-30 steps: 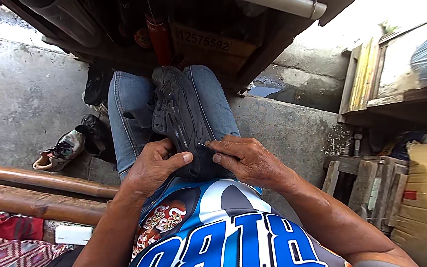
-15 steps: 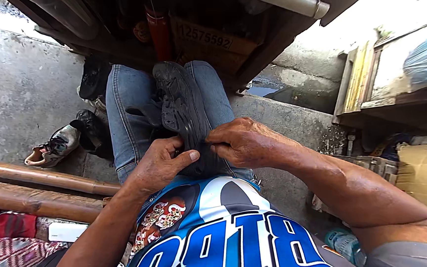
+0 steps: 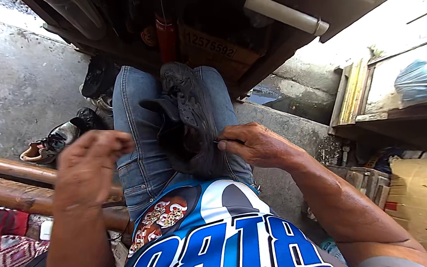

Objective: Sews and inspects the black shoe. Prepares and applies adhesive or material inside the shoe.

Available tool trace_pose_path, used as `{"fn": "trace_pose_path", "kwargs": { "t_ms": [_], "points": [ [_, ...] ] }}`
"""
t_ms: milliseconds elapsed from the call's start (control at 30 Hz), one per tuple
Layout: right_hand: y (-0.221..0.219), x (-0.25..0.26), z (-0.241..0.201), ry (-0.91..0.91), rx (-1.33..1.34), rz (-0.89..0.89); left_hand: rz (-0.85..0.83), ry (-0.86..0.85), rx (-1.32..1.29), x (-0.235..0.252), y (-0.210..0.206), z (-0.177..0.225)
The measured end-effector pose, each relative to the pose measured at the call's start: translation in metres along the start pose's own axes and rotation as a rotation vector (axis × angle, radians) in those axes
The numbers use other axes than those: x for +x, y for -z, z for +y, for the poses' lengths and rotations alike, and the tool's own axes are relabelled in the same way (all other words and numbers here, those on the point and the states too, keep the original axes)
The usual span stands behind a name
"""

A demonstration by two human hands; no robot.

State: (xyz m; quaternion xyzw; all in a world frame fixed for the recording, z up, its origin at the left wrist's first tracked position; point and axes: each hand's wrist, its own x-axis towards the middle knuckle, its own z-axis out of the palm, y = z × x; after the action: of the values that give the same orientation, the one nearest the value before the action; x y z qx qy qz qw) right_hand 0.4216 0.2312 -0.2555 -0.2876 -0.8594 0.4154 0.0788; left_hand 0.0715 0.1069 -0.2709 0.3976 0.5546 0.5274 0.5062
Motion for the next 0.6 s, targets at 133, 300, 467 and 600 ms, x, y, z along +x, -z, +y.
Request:
{"fn": "trace_pose_path", "kwargs": {
  "t_ms": [133,300,467,600],
  "points": [
    [0.005,0.000,0.000,-0.057,-0.056,-0.052,0.354,-0.009,0.426,-0.012,0.060,-0.010],
    [0.010,0.015,-0.019,-0.127,-0.188,-0.136,0.057,-0.193,0.834,-0.010,-0.006,0.013],
    [0.006,0.028,-0.026,-0.151,-0.218,-0.125,-0.399,-0.162,0.825,0.017,-0.091,0.001],
    [0.001,0.023,-0.017,-0.121,-0.122,-0.062,-0.522,-0.074,0.861,0.023,-0.090,-0.005]
  ]
}}
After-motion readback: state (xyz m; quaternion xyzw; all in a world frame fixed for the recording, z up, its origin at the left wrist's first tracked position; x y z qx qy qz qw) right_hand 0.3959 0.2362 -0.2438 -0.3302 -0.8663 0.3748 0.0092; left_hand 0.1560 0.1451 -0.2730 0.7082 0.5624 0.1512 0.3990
